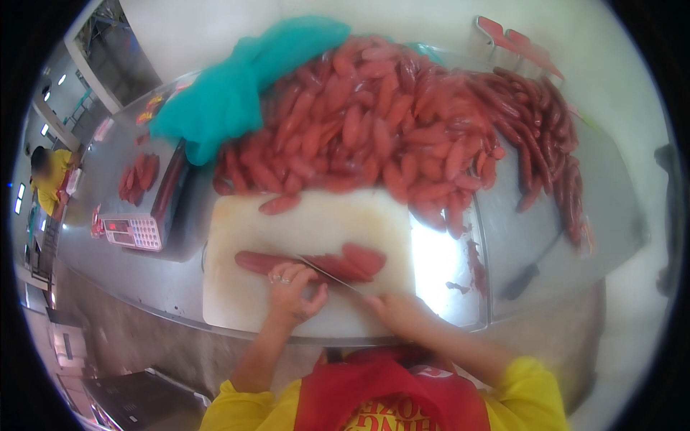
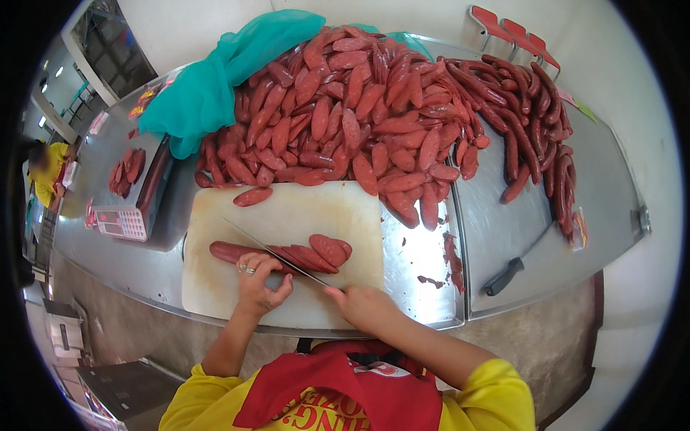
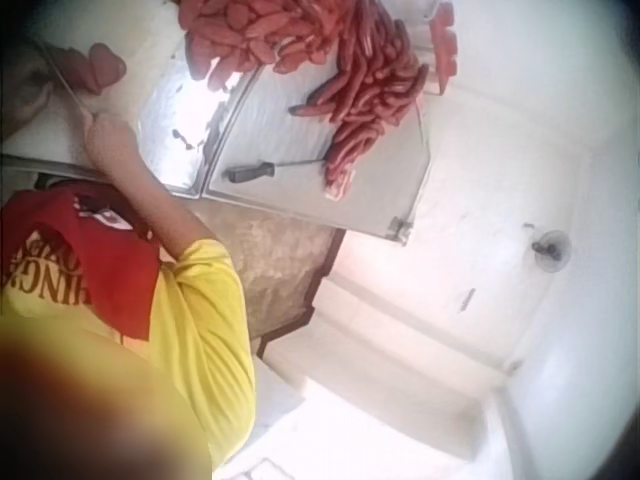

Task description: The person slices long pieces of red meat into smaller segments on a white cutting board using a knife. The person repeatedly picks up pieces, cuts them, and places the cut pieces onto a metal tray. The person briefly walks to a nearby counter to handle a plastic bag before returning to continue slicing.

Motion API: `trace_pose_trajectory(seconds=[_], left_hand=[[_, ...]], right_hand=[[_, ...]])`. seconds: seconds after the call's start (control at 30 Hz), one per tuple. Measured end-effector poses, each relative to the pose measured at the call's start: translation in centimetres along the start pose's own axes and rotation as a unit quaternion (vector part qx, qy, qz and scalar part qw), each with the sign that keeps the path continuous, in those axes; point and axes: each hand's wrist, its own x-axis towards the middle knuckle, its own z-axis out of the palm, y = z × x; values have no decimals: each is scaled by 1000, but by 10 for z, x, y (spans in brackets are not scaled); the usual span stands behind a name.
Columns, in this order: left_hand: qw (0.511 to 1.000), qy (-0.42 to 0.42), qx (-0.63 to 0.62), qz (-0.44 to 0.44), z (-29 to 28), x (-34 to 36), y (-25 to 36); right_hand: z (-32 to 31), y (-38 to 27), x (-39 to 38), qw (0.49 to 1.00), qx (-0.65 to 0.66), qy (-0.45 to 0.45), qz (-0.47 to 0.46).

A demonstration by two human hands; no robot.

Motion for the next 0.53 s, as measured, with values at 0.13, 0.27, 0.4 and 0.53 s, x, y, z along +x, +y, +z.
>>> trace_pose_trajectory(seconds=[0.13,0.27,0.4,0.53], left_hand=[[999,-9,5,40,-9,2,-6],[1000,9,8,20,-13,2,-15],[1000,0,3,5,-12,-1,-17],[999,-20,-23,-23,-11,-3,-20]], right_hand=[[0,-19,25,993,-21,49,-105],[-31,14,-48,999,6,-36,11],[-48,24,-106,994,-57,-70,67],[-39,12,-75,988,-61,-102,100]])
